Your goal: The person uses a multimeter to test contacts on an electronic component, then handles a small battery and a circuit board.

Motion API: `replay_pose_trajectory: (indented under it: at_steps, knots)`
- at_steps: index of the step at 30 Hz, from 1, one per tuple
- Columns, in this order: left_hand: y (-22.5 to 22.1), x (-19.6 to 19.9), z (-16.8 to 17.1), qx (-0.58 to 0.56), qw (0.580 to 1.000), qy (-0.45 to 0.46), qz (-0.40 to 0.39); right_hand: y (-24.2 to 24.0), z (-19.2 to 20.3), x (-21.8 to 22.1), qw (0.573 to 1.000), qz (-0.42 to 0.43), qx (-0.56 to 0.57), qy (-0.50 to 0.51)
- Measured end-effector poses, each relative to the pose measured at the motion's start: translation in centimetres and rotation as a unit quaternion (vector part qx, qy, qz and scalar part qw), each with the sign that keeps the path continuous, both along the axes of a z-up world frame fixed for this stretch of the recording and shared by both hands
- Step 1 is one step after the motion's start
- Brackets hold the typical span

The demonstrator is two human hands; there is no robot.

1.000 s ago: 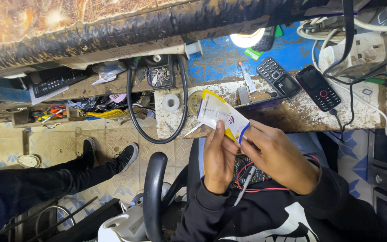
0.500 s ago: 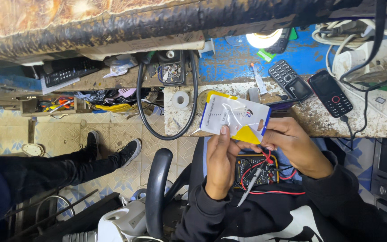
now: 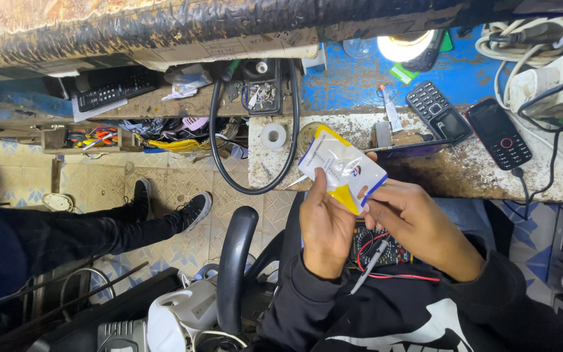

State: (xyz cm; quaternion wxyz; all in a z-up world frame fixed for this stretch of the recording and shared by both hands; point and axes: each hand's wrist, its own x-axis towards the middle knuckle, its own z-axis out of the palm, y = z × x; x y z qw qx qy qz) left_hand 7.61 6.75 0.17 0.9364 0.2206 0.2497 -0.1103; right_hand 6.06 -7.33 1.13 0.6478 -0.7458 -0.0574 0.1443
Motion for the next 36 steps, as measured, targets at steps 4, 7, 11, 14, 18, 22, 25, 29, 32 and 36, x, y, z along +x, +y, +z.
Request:
replay_pose_trajectory:
  at_steps: [4, 7, 11, 14, 18, 22, 25, 29, 32, 36]
  knots:
    - [0.5, 0.2, -0.4, -0.094, 0.995, -0.016, -0.025, 0.6, 1.2, -0.2, 0.996, -0.028, -0.033, -0.077]
    - [1.1, 0.3, -2.0, -0.151, 0.987, -0.018, -0.046, 1.1, 1.0, -0.7, 0.990, -0.054, -0.055, -0.114]
    - [1.7, 0.4, -3.5, -0.193, 0.978, -0.013, -0.072, 1.8, 1.1, -1.3, 0.979, -0.074, -0.103, -0.159]
    - [1.9, 0.2, -2.6, -0.233, 0.969, -0.027, -0.075, 2.0, 2.5, -1.4, 0.967, -0.031, -0.156, -0.198]
    - [1.9, 0.3, -2.6, -0.231, 0.969, -0.031, -0.075, 2.3, 3.1, -1.4, 0.966, -0.012, -0.174, -0.193]
    - [2.0, 0.4, -2.0, -0.234, 0.969, -0.041, -0.074, 2.3, 3.3, -1.4, 0.959, -0.009, -0.182, -0.218]
    - [1.7, 0.6, -0.4, -0.223, 0.970, -0.079, -0.053, 1.9, 2.6, -1.0, 0.970, -0.026, -0.140, -0.199]
    - [1.7, 1.2, 1.2, -0.209, 0.970, -0.120, -0.016, 1.4, 2.2, -0.4, 0.996, -0.065, -0.054, -0.009]
    - [1.3, 1.9, 2.6, -0.143, 0.977, -0.155, -0.016, 1.4, -0.1, -0.4, 0.993, -0.048, 0.112, -0.006]
    - [1.0, 2.1, 1.7, -0.107, 0.975, -0.196, 0.006, 1.9, -2.4, -0.2, 0.984, -0.074, 0.158, 0.032]
